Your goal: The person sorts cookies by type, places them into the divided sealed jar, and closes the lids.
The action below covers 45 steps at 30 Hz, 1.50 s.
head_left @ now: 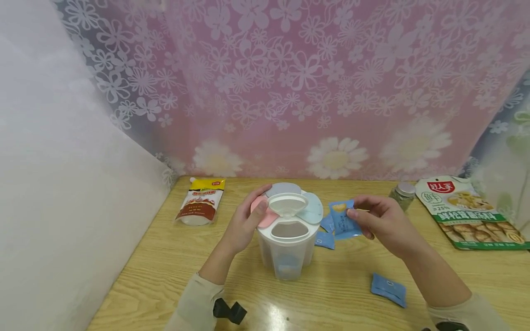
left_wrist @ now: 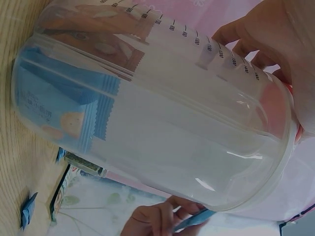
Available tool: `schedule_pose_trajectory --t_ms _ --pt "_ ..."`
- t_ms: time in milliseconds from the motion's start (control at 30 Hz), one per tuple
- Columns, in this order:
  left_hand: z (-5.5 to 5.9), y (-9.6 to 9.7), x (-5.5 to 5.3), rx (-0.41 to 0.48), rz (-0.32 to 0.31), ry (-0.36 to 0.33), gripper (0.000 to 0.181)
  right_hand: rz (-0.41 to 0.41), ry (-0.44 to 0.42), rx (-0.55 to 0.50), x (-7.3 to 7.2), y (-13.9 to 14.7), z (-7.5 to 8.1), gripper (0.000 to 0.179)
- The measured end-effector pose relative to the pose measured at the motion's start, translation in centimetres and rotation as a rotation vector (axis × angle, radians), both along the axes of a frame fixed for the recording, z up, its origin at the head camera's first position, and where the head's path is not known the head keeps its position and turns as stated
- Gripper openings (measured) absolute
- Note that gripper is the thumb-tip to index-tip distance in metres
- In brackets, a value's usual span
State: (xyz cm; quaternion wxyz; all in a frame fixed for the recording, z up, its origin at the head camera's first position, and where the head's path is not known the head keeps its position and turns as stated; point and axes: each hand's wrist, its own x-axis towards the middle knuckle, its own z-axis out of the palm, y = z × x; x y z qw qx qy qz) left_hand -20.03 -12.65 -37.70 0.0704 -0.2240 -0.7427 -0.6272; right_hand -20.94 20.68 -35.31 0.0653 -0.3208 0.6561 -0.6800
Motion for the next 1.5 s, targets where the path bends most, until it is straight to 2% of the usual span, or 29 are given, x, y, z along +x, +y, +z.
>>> schedule_pose_trajectory --t_ms 100,233,533,700,833,1000,1167,1333,1500 --pt "-0.1 0.0 -0.1 -0.002 -0.002 0.009 0.057 0.042 0.001 -0.062 0.2 -0.7 0.7 0.037" --pt "-0.1 0.0 0.0 -0.001 -0.006 0.005 0.054 0.032 0.008 -0.082 0.8 -2.0 1.8 0.037" --pt "0.0 0.0 0.0 0.000 -0.008 0.014 0.055 -0.152 -0.015 -0.004 2.0 -5.4 3.5 0.025" --pt "0.0 0.0 0.0 -0.001 -0.009 0.011 0.056 -0.146 -0.014 0.011 2.3 -6.7 3.3 0.019" --pt "0.0 0.0 0.1 0.005 -0.011 0.001 0.057 -0.158 0.000 0.073 2.6 -7.5 3.0 0.014" --pt "0.2 0.0 0.2 0.010 -0.015 -0.002 0.058 -0.172 0.057 0.182 2.8 -8.1 2.7 0.014" --pt "0.3 0.0 0.2 0.009 -0.020 -0.009 0.055 -0.136 0.108 0.240 2.8 -8.2 2.5 0.014" --pt "0.2 0.0 0.2 0.011 -0.024 -0.015 0.052 -0.093 0.123 0.251 2.7 -7.9 2.2 0.012" --pt "0.2 0.0 0.2 0.014 -0.023 -0.016 0.053 -0.066 0.092 0.230 2.5 -7.5 1.9 0.013"
